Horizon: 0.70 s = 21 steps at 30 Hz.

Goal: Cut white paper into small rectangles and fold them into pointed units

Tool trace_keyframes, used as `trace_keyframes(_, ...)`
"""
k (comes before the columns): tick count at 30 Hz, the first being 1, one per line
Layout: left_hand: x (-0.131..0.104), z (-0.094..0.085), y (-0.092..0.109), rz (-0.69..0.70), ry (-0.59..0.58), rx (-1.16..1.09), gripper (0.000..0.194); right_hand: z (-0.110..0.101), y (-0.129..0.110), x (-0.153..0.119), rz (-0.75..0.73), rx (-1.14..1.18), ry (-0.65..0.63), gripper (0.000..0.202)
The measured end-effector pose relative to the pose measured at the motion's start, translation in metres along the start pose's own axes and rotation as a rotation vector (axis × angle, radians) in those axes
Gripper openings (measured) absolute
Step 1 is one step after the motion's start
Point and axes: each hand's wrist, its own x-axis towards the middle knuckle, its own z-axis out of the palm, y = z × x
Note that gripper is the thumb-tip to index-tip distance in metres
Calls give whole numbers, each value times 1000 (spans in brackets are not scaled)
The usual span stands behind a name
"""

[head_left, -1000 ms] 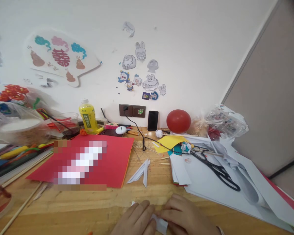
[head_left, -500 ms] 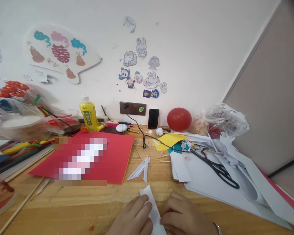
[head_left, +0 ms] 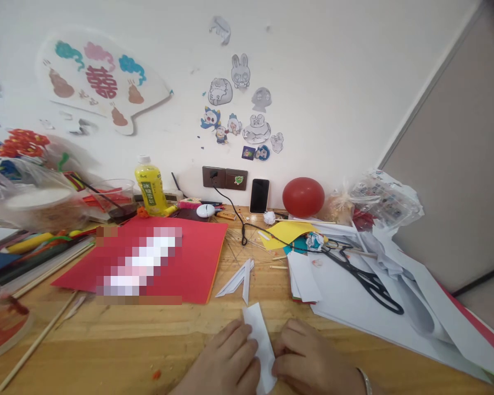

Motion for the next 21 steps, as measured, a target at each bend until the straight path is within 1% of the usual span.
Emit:
trace_keyframes(3,3,-4,1,96,51,-25,10,-9,2,0,49,1,-25,20)
trace_keyframes(5,5,-7,0,104,81,-73,9,-15,5,-1,85,43,-58,18)
trace_keyframes(7,6,-10,0,82,99,-118,10,-17,8,-1,144,122,-108,14)
trace_keyframes(8,7,-12,0,70,84,-134,10,-16,9,0,182,166,-134,11)
trace_keyframes(10,9,-16,1,48,16,-148,13,-13,11,1,262,241,-161,7)
trace_keyframes(13,11,-20,2,39,-67,-159,16,-7,11,5,380,310,-137,15)
trace_keyframes(16,11,-21,3,34,-74,-154,15,-5,7,8,479,327,-118,20)
trace_keyframes(21,4,-14,4,30,-75,-123,19,-7,-1,12,574,303,-137,20)
